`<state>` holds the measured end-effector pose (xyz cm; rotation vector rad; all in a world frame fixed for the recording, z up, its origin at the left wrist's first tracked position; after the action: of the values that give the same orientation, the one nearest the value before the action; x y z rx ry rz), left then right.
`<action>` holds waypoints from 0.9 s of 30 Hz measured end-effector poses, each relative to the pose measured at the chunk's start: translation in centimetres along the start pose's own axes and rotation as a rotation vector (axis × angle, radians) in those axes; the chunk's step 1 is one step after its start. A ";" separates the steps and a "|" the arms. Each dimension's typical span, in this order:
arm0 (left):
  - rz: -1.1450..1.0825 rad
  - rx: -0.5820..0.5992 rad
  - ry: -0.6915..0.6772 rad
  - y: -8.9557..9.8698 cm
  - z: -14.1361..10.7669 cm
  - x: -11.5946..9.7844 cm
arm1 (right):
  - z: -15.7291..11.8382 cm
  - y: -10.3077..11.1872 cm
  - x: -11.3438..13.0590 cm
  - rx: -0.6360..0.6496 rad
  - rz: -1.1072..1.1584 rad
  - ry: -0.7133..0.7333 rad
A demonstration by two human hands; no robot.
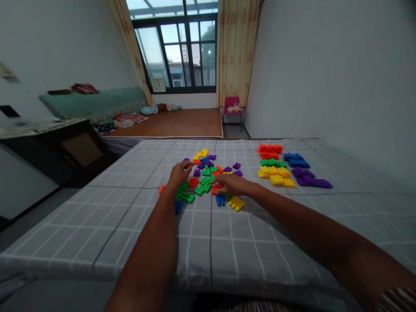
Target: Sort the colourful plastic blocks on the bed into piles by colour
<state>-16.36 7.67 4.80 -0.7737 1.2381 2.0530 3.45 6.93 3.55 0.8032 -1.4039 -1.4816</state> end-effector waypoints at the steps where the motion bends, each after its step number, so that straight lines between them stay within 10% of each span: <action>1: 0.001 0.006 0.005 0.0 0.0 0.0 | 0.0 -0.3 0.4 0.005 -0.023 0.004; 11: 0.067 0.081 0.047 -0.6 -0.1 0.7 | -1.5 2.2 -2.9 -0.024 -0.029 -0.082; 22: 0.119 0.125 0.092 -1.3 -0.4 2.6 | -12.0 11.5 -32.5 -0.147 -0.382 -0.773; 27: 0.129 0.139 0.109 -1.6 -0.5 3.6 | -13.2 10.6 -37.9 -0.079 -0.333 -0.785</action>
<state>-17.43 8.49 1.05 -0.7662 1.5097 2.0221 31.39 37.37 7.23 0.4162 -1.8069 -2.2469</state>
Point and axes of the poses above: each hand's wrist, its own z-axis towards the middle knuckle, its own y-axis out of the back of the hand, x = y × z, the point moved 9 cm from there along z, towards the middle knuckle, and after that the axes turned 15 degrees about -z, right-handed, at the moved point
